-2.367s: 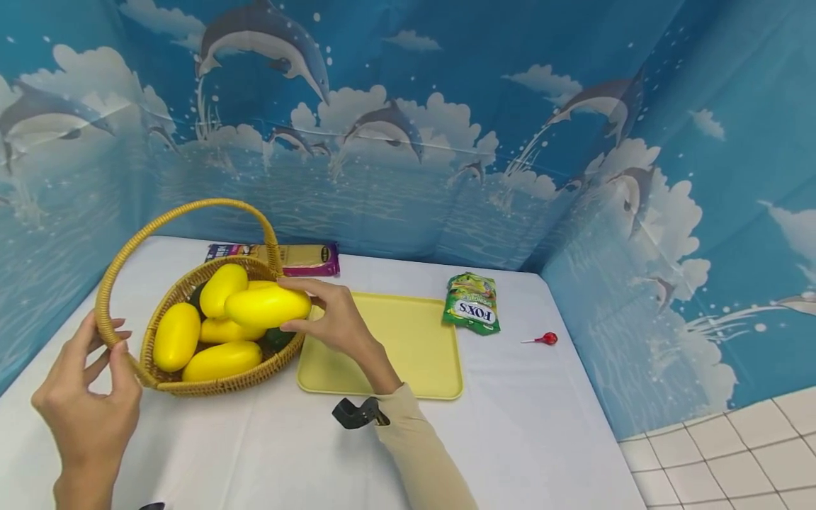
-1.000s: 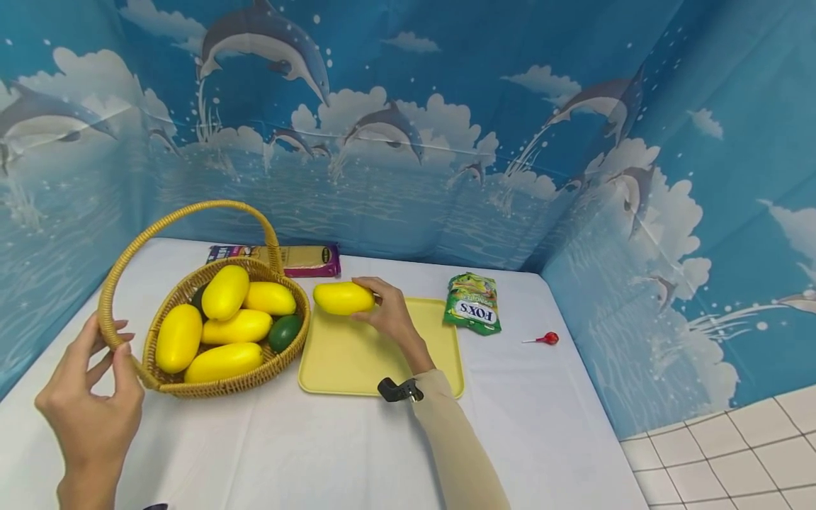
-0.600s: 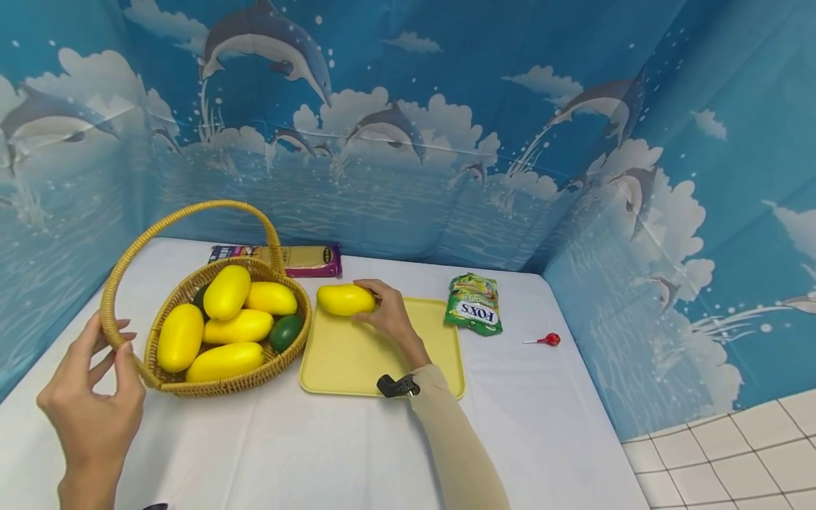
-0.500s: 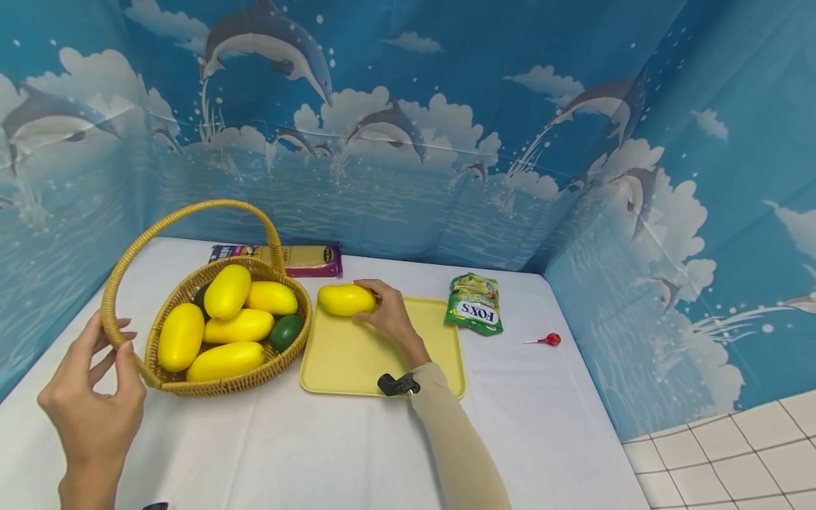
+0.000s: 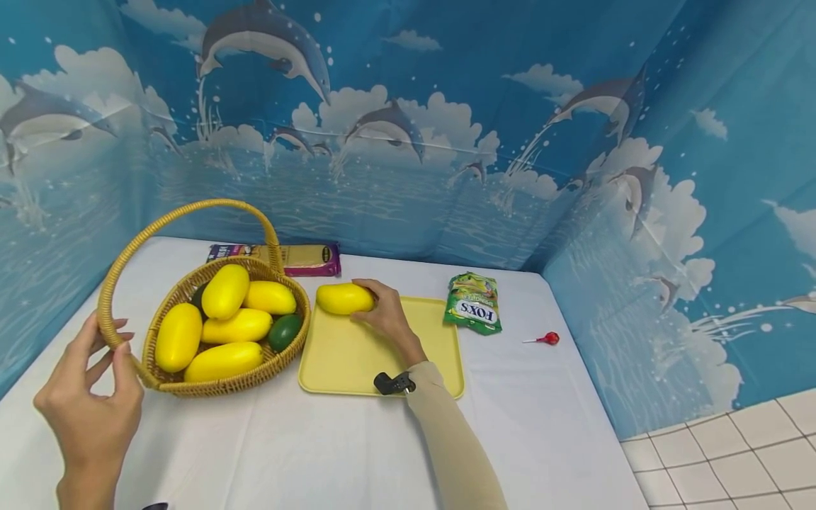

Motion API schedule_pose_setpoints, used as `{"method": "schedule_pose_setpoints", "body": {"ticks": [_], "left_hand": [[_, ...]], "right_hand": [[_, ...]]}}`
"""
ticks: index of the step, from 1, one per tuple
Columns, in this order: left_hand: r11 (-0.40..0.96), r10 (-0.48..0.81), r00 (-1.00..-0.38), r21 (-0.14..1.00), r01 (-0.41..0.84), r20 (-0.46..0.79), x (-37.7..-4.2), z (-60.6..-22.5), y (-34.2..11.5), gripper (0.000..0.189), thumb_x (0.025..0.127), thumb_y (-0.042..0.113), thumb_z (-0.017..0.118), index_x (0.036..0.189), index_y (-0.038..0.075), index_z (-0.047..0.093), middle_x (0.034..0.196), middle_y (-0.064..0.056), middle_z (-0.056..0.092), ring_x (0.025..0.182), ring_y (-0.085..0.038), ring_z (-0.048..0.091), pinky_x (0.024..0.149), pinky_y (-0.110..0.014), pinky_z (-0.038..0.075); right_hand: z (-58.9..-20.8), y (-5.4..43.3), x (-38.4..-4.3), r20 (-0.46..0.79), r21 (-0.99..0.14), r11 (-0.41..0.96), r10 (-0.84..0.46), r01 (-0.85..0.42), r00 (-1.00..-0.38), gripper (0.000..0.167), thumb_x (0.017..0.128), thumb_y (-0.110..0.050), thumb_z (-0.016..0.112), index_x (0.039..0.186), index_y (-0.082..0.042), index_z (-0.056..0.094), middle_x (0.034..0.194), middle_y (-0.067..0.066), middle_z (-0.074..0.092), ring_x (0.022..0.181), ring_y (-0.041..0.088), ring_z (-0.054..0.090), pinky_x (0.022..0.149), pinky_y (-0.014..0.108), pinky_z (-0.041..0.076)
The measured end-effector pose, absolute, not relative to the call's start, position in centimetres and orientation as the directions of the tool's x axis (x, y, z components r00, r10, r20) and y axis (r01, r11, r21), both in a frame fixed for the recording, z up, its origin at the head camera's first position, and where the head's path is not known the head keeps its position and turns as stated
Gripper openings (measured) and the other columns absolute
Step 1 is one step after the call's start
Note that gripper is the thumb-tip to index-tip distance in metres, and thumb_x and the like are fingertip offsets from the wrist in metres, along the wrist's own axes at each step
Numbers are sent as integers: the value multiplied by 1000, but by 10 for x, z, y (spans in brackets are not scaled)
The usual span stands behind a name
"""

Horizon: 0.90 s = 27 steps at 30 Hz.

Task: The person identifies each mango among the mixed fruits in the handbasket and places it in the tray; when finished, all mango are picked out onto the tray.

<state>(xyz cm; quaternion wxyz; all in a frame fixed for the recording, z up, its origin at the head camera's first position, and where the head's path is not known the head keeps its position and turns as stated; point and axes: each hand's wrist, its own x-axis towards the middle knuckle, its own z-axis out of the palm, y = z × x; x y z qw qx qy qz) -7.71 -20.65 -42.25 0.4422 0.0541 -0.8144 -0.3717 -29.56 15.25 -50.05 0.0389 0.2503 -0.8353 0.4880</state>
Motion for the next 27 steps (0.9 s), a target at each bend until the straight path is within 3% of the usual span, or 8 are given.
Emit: {"method": "schedule_pose_setpoints", "body": {"ticks": [12, 27], "left_hand": [[709, -418, -592, 655, 261, 689, -77, -421, -205, 60, 104, 2, 67, 159, 20, 54, 132, -24, 72, 122, 14, 57, 102, -8, 50], [712, -405, -613, 655, 255, 678, -76, -422, -207, 58, 105, 7, 66, 161, 19, 52, 133, -25, 71, 123, 15, 56, 104, -10, 50]], "right_hand": [[-500, 153, -295, 293, -786, 430, -373, -444, -880, 75, 79, 5, 93, 147, 5, 62, 150, 20, 63, 142, 36, 58, 122, 39, 47], [-460, 164, -284, 282, -734, 511, -369, -446, -886, 96, 80, -18, 98, 163, -13, 49, 167, 9, 48, 157, 32, 40, 129, 55, 37]]}}
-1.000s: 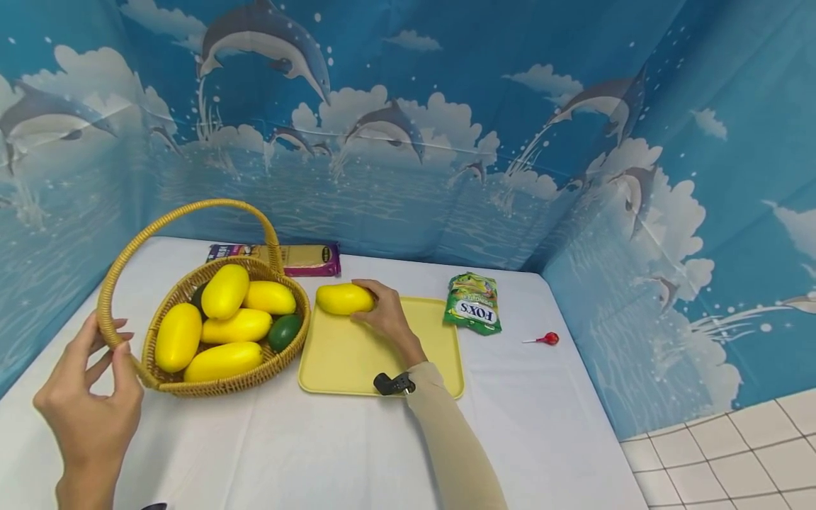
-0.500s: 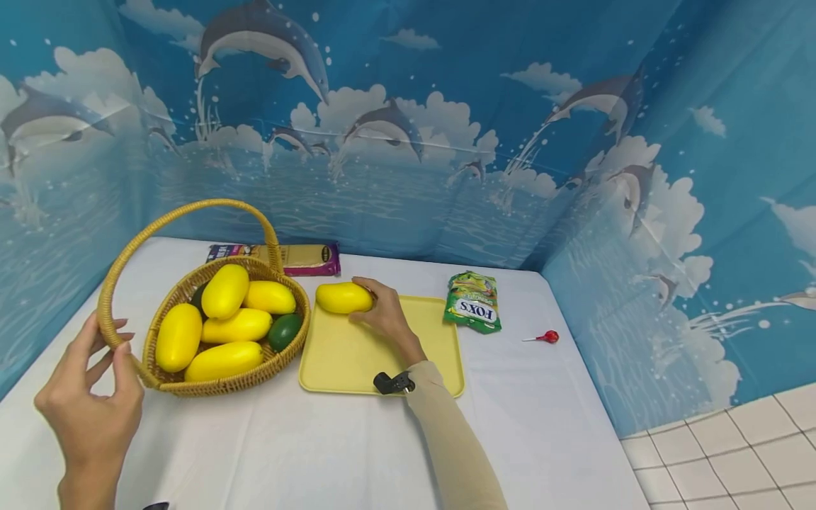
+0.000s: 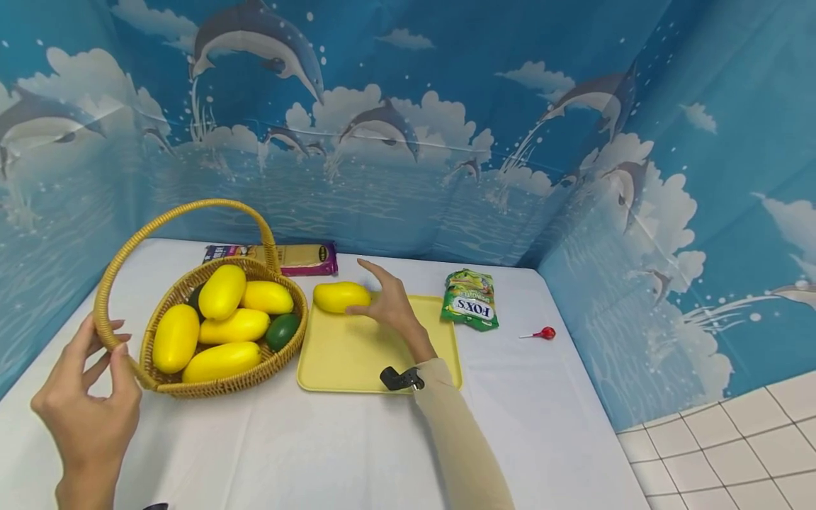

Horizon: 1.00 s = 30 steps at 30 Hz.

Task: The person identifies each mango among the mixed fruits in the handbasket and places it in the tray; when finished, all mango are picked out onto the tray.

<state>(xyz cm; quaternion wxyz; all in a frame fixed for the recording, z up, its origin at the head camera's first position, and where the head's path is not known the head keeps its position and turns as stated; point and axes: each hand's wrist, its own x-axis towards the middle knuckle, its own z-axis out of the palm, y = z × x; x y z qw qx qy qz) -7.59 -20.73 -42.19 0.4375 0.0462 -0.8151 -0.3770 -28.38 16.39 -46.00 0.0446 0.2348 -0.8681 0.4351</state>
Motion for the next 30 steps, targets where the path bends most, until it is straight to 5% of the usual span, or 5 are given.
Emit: {"method": "schedule_pose_setpoints", "body": {"ticks": [13, 19, 25, 30], "left_hand": [[695, -428, -574, 660, 285, 698, -77, -420, -205, 58, 102, 0, 68, 156, 18, 58, 131, -21, 74, 120, 11, 60, 101, -10, 51], [709, -413, -604, 657, 256, 681, -77, -421, -206, 58, 104, 5, 67, 159, 18, 54, 133, -23, 72, 122, 14, 57, 103, -10, 50], [715, -406, -607, 651, 255, 683, -76, -422, -207, 57, 105, 6, 66, 159, 17, 53, 134, -23, 72, 123, 15, 55, 104, -10, 50], [698, -429, -553, 651, 300, 714, -79, -422, -204, 57, 100, -4, 69, 154, 12, 61, 128, -23, 75, 119, 15, 58, 101, -8, 50]], "right_hand": [[-392, 151, -266, 437, -635, 440, -474, -635, -765, 92, 89, -19, 91, 167, -10, 41, 171, 10, 42, 158, 29, 39, 128, 53, 40], [-366, 136, -255, 364, -618, 440, -576, -652, -732, 93, 93, -25, 88, 169, -11, 37, 172, 9, 40, 158, 29, 38, 128, 52, 39], [-353, 111, -251, 321, -585, 380, -703, -716, -635, 90, 94, -25, 87, 167, -7, 39, 168, 13, 46, 152, 28, 47, 126, 50, 43], [-352, 80, -248, 258, -623, 351, -752, -699, -607, 84, 97, -26, 83, 167, -7, 40, 167, 13, 48, 146, 25, 54, 122, 45, 48]]}}
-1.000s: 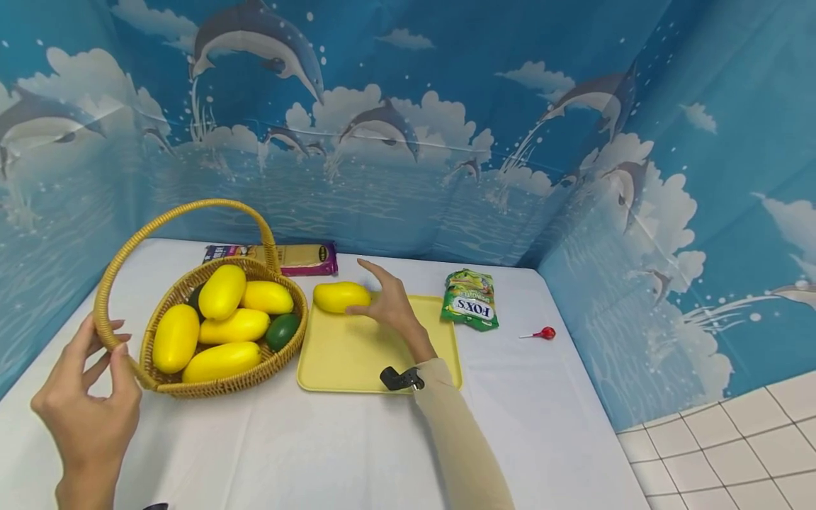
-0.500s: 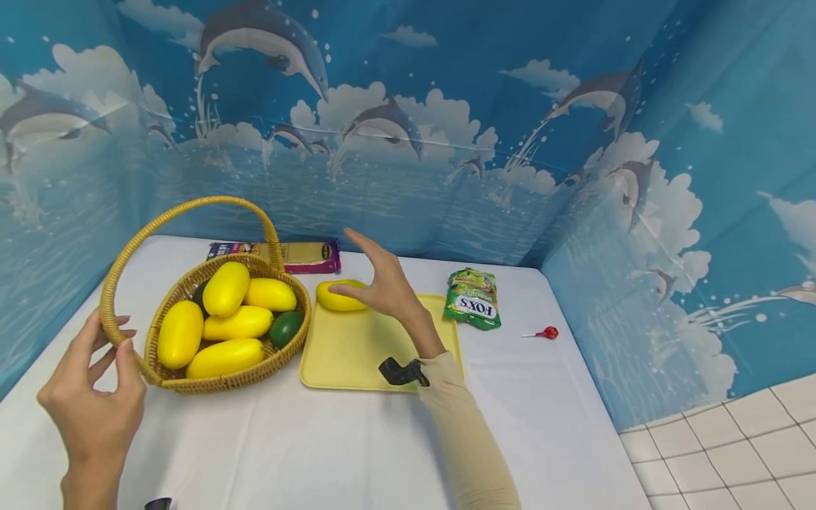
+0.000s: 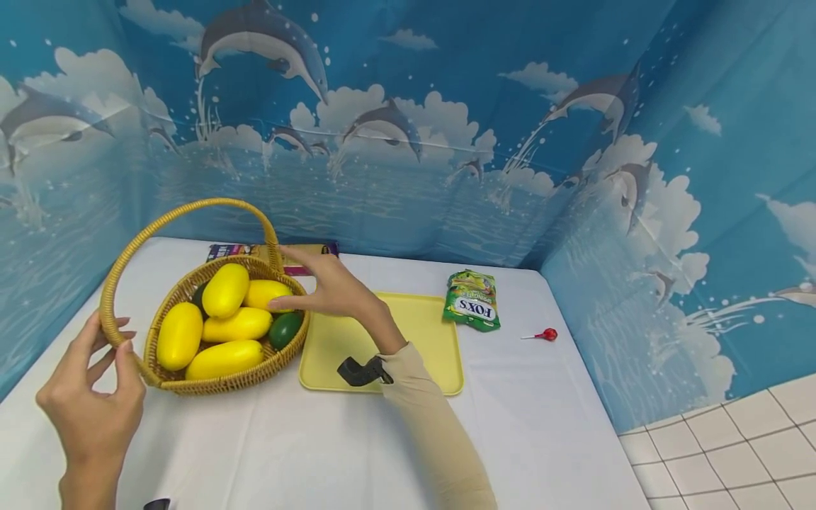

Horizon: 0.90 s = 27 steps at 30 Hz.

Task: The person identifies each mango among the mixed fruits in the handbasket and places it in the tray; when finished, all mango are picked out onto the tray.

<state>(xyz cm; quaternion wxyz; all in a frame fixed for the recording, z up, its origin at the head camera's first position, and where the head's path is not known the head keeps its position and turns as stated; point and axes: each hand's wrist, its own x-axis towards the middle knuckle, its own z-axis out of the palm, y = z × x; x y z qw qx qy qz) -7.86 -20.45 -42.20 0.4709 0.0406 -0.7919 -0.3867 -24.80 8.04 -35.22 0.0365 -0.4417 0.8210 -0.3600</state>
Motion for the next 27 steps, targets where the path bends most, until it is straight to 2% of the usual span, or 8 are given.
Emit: {"method": "schedule_pose_setpoints", "body": {"ticks": [3, 6, 12, 16, 21, 27], "left_hand": [[686, -444, -515, 648, 331, 733, -80, -423, -203, 58, 95, -10, 71, 150, 9, 64, 123, -23, 76, 117, 14, 60, 98, -7, 50], [687, -440, -510, 643, 339, 739, -80, -423, -204, 58, 95, -12, 71, 149, 8, 65, 123, -25, 76, 117, 14, 60, 98, -6, 50], [687, -433, -519, 643, 339, 737, -80, -422, -203, 59, 95, -12, 70, 150, 8, 64, 124, -24, 76, 117, 14, 60, 98, -6, 50], [682, -432, -513, 641, 352, 741, -81, -422, -203, 59, 95, -13, 70, 150, 7, 64, 123, -24, 75, 117, 13, 61, 98, -6, 50], [674, -433, -496, 636, 376, 752, -82, -421, -203, 58, 93, -15, 69, 148, 3, 65, 121, -26, 75, 116, 12, 62, 98, -6, 50], [676, -431, -496, 634, 376, 754, -83, -419, -202, 59, 92, -17, 69, 148, 3, 65, 121, -27, 75, 116, 12, 62, 98, -6, 50]], "right_hand": [[-355, 60, -247, 221, -636, 351, -770, -687, -598, 83, 98, -28, 82, 167, -8, 40, 166, 13, 49, 146, 25, 55, 122, 39, 48], [-359, 40, -249, 198, -641, 354, -781, -681, -592, 84, 98, -31, 82, 167, -8, 40, 167, 13, 47, 145, 28, 55, 120, 34, 49], [-367, 7, -262, 122, -646, 416, -771, -640, -625, 86, 100, -38, 79, 169, -13, 36, 172, 9, 39, 155, 26, 44, 125, 35, 44], [-377, -9, -269, 77, -650, 463, -749, -603, -658, 87, 99, -43, 79, 170, -15, 36, 171, 10, 42, 153, 25, 46, 124, 35, 45], [-392, -22, -275, 86, -663, 471, -723, -581, -685, 88, 98, -40, 81, 169, -13, 37, 167, 11, 48, 148, 25, 51, 122, 31, 47], [-404, -31, -280, 63, -665, 502, -701, -553, -711, 100, 95, -45, 83, 172, -13, 27, 173, 8, 37, 153, 23, 45, 124, 32, 43]]}}
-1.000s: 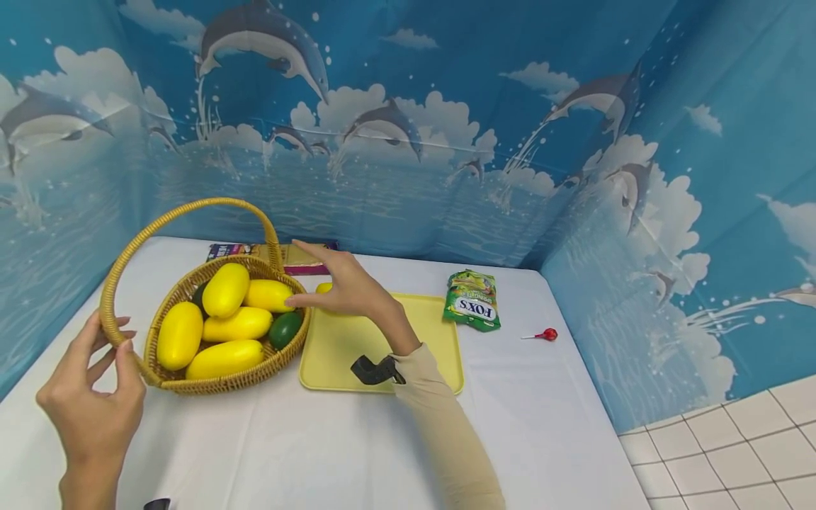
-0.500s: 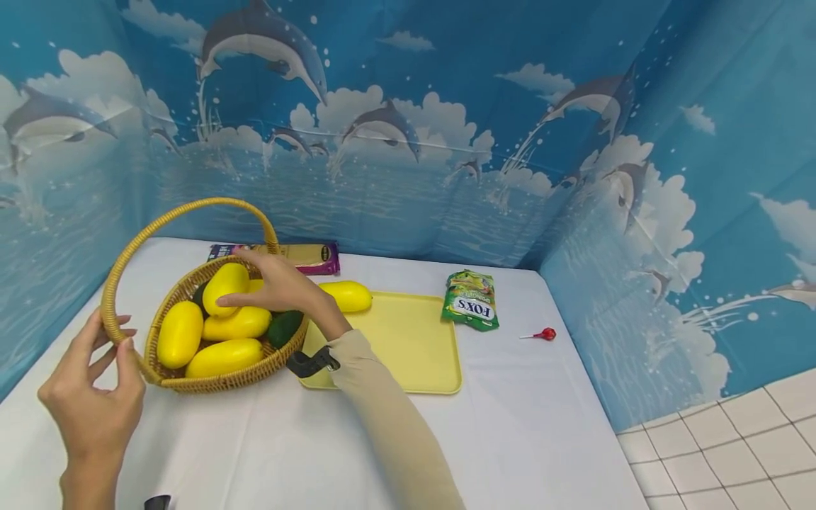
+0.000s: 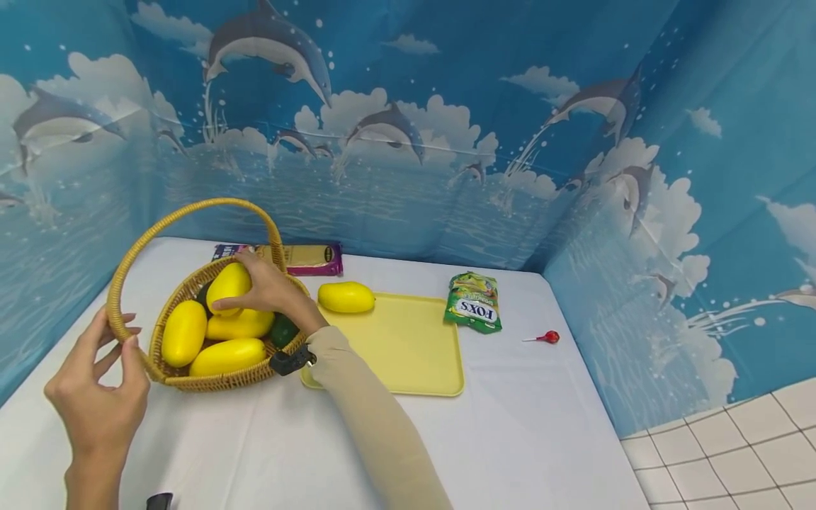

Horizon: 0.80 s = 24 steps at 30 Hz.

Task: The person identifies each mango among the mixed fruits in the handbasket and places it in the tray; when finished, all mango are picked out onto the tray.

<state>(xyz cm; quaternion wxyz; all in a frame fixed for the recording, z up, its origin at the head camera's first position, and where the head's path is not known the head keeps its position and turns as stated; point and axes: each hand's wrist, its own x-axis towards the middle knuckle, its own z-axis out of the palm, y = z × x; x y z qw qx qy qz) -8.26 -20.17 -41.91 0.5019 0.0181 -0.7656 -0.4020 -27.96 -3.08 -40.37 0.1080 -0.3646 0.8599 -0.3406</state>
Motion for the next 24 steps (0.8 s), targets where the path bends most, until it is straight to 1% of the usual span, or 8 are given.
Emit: {"method": "schedule_pose_setpoints", "body": {"ticks": [6, 9, 12, 15, 17, 18, 21, 24], "left_hand": [[671, -421, -490, 626, 397, 763, -83, -420, -203, 59, 92, -16, 69, 148, 3, 65, 121, -28, 75, 115, 10, 63, 97, -6, 51], [672, -418, -494, 625, 397, 763, -83, -420, -204, 59, 92, -17, 69, 148, 3, 65, 121, -27, 75, 115, 10, 63, 97, -6, 51], [678, -422, -499, 628, 382, 757, -82, -418, -203, 59, 92, -17, 69, 148, 3, 65, 121, -27, 75, 116, 12, 62, 97, -6, 51], [684, -428, -505, 634, 360, 749, -81, -418, -202, 60, 93, -16, 69, 148, 4, 65, 122, -26, 75, 116, 12, 62, 98, -6, 51], [685, -430, -516, 640, 348, 740, -80, -418, -202, 61, 93, -16, 70, 149, 7, 64, 123, -24, 75, 117, 11, 62, 98, -7, 51], [686, -427, -524, 642, 343, 737, -80, -419, -202, 62, 94, -14, 70, 150, 9, 64, 124, -23, 75, 117, 10, 62, 98, -7, 51], [694, -412, -552, 642, 325, 725, -79, -420, -203, 61, 98, -9, 69, 154, 14, 60, 128, -22, 74, 119, 8, 63, 100, -8, 51], [711, -402, -579, 640, 291, 709, -77, -419, -205, 59, 102, -1, 67, 157, 17, 57, 132, -21, 73, 121, 9, 61, 101, -9, 51]], "right_hand": [[-409, -38, -282, 30, -632, 528, -715, -568, -698, 99, 97, -44, 81, 172, -9, 27, 177, 11, 28, 161, 23, 32, 130, 33, 35], [-409, -41, -282, 6, -630, 536, -721, -562, -693, 99, 98, -44, 80, 172, -9, 25, 178, 10, 26, 162, 23, 30, 130, 31, 34], [-407, -42, -281, -21, -623, 546, -728, -561, -686, 100, 99, -45, 78, 173, -9, 21, 180, 10, 19, 162, 24, 30, 129, 30, 36], [-405, -44, -280, -52, -620, 562, -726, -547, -686, 100, 100, -43, 76, 173, -10, 17, 181, 12, 9, 164, 27, 24, 130, 33, 35], [-405, -46, -279, -66, -619, 579, -712, -531, -699, 99, 100, -39, 76, 173, -10, 16, 181, 14, 5, 165, 28, 20, 130, 36, 35], [-405, -47, -278, -69, -619, 586, -703, -523, -708, 98, 101, -37, 75, 173, -10, 16, 181, 15, 5, 165, 28, 18, 130, 37, 35], [-408, -51, -274, -59, -585, 614, -684, -530, -727, 97, 101, -35, 74, 174, -11, 15, 180, 17, 8, 165, 26, 22, 127, 34, 40], [-411, -57, -269, -51, -548, 635, -675, -544, -736, 101, 102, -42, 73, 175, -14, 9, 180, 20, 6, 165, 26, 21, 124, 32, 43]]}}
